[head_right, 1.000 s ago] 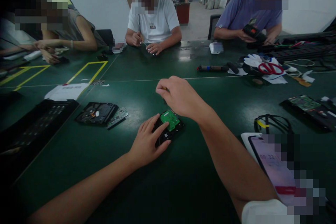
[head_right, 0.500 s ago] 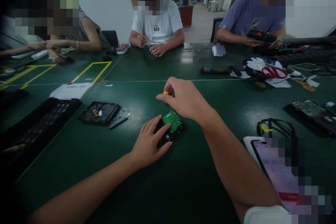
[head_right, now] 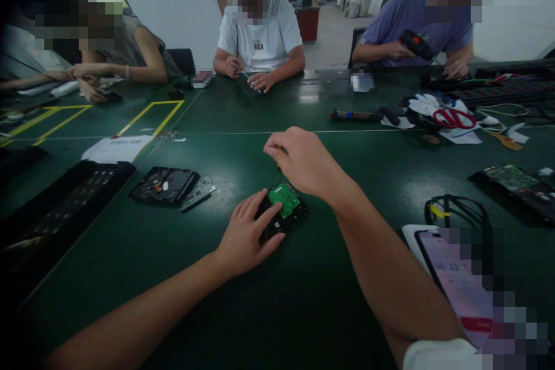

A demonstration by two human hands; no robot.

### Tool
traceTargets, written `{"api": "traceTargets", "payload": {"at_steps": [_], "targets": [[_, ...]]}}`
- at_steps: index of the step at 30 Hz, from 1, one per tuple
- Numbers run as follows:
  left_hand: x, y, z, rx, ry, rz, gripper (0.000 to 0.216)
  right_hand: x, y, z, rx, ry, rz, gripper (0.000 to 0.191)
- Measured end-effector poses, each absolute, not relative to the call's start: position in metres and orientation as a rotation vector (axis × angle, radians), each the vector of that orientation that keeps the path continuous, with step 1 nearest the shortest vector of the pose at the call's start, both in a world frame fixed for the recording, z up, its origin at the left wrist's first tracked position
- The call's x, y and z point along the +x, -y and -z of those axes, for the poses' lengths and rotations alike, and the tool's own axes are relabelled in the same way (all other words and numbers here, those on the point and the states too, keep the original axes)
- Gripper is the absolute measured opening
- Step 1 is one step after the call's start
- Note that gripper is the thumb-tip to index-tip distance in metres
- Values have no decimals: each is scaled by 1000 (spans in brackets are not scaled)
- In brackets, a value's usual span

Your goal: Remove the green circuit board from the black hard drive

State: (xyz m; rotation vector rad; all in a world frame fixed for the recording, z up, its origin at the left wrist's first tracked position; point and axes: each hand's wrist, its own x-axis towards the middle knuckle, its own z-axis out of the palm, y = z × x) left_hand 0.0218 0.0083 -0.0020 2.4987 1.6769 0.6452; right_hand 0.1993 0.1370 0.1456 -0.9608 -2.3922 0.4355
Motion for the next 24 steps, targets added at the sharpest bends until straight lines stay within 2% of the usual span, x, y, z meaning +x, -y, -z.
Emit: {"api": "traceTargets", "payload": {"at_steps": [11,15,19,24], "targets": [[21,-9,4,2481,-1678,-656,62,202,-133,-146,-1074,2307,-511,12],[21,-8,3,2486,-1676,-643,63,201,-134,-146,-1058,2319,-482,17],[21,-8,4,2493,-1681,-628,61,202,-135,-145,-1011,2322,-493,12],[21,-9,4,2490,-1673,-639,62,200,-135,-143,-1035,2269,-592,22]]}}
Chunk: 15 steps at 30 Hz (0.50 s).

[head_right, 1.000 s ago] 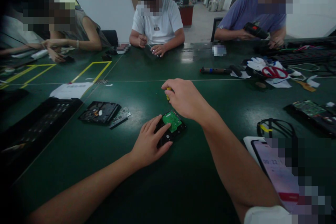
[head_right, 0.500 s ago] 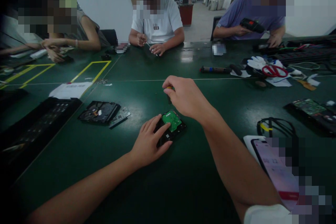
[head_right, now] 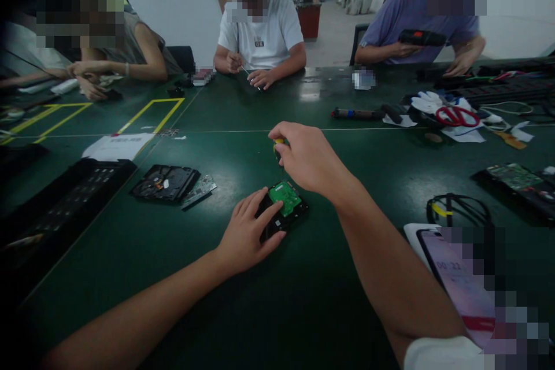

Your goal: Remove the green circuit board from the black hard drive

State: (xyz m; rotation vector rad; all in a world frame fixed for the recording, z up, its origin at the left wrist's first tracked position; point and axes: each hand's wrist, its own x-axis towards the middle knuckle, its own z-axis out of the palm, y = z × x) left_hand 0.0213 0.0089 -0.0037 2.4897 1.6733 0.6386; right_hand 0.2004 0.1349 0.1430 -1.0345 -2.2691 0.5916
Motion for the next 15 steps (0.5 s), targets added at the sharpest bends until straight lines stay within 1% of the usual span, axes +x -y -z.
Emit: {"api": "traceTargets", "payload": {"at_steps": [5,10,12,15], "targets": [[22,-9,3,2480,-1664,-676,63,198,-133,-145,-1036,2301,-539,14],[21,-8,1,2471,-1659,-675,61,199,-133,-146,-1033,2306,-574,14],[20,-8,1,2472,-1647,-677,61,200,-133,-145,-1050,2284,-595,16],[19,-7,1,2489,-1613,-684,60,200,-134,-144,-1067,2273,-565,17]]}}
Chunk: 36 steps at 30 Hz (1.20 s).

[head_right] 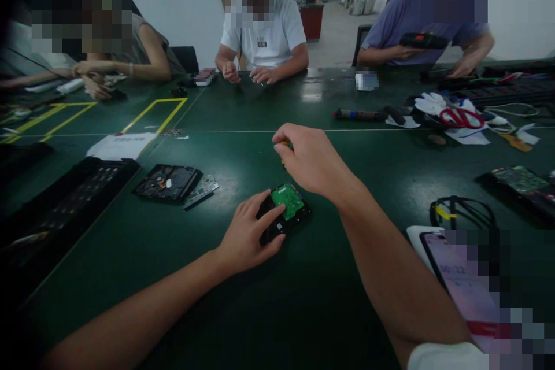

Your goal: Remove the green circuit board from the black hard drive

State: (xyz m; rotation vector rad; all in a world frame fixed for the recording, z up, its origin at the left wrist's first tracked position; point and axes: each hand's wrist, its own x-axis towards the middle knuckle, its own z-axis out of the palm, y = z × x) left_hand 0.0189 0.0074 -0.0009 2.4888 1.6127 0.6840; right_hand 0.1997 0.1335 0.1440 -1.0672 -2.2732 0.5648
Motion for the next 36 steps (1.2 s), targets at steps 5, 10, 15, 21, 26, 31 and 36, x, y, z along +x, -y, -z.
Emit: {"api": "traceTargets", "payload": {"at_steps": [5,10,15,21,26,31,36], "targets": [[18,-8,3,2514,-1560,-664,62,199,-134,-145,-999,2337,-457,16],[20,-8,1,2507,-1562,-661,61,201,-132,-147,-1007,2314,-531,16],[19,-8,2,2515,-1562,-644,61,200,-131,-148,-1040,2311,-521,15],[18,-8,2,2517,-1556,-650,63,201,-134,-147,-1000,2338,-505,14],[18,-8,2,2517,-1559,-647,62,202,-133,-147,-1076,2298,-559,18],[18,-8,2,2516,-1565,-648,62,200,-133,-145,-1046,2314,-474,14],[19,-7,0,2517,-1562,-648,61,201,-133,-147,-1026,2306,-533,15]]}}
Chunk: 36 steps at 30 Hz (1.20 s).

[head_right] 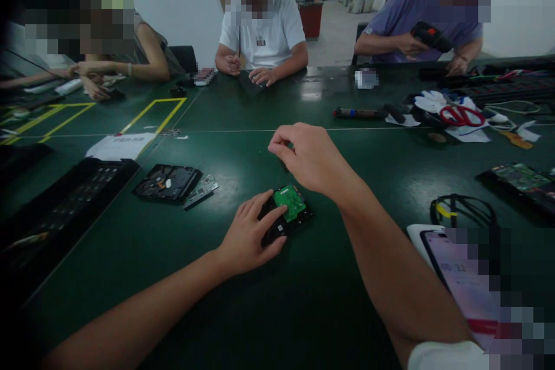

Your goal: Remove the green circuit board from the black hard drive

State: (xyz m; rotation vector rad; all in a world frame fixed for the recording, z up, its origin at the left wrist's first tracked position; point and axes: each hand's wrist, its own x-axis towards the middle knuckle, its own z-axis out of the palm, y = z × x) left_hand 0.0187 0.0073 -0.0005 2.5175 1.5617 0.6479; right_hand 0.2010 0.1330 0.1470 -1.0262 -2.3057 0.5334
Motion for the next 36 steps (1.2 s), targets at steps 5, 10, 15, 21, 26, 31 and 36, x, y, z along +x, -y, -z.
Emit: {"api": "traceTargets", "payload": {"at_steps": [5,10,15,21,26,31,36], "targets": [[18,-8,1,2519,-1562,-635,62,201,-133,-148,-1088,2297,-516,15],[18,-8,2,2523,-1559,-641,62,201,-135,-146,-1004,2342,-446,16],[18,-7,2,2517,-1564,-639,62,202,-133,-146,-1015,2338,-501,15],[19,-8,1,2517,-1565,-637,62,201,-135,-144,-1016,2346,-430,13],[19,-8,3,2513,-1551,-662,62,202,-136,-144,-970,2346,-457,14],[19,-7,2,2518,-1552,-657,61,203,-134,-145,-1042,2311,-510,14],[18,-8,2,2520,-1567,-628,62,200,-135,-145,-1001,2365,-433,13]]}}
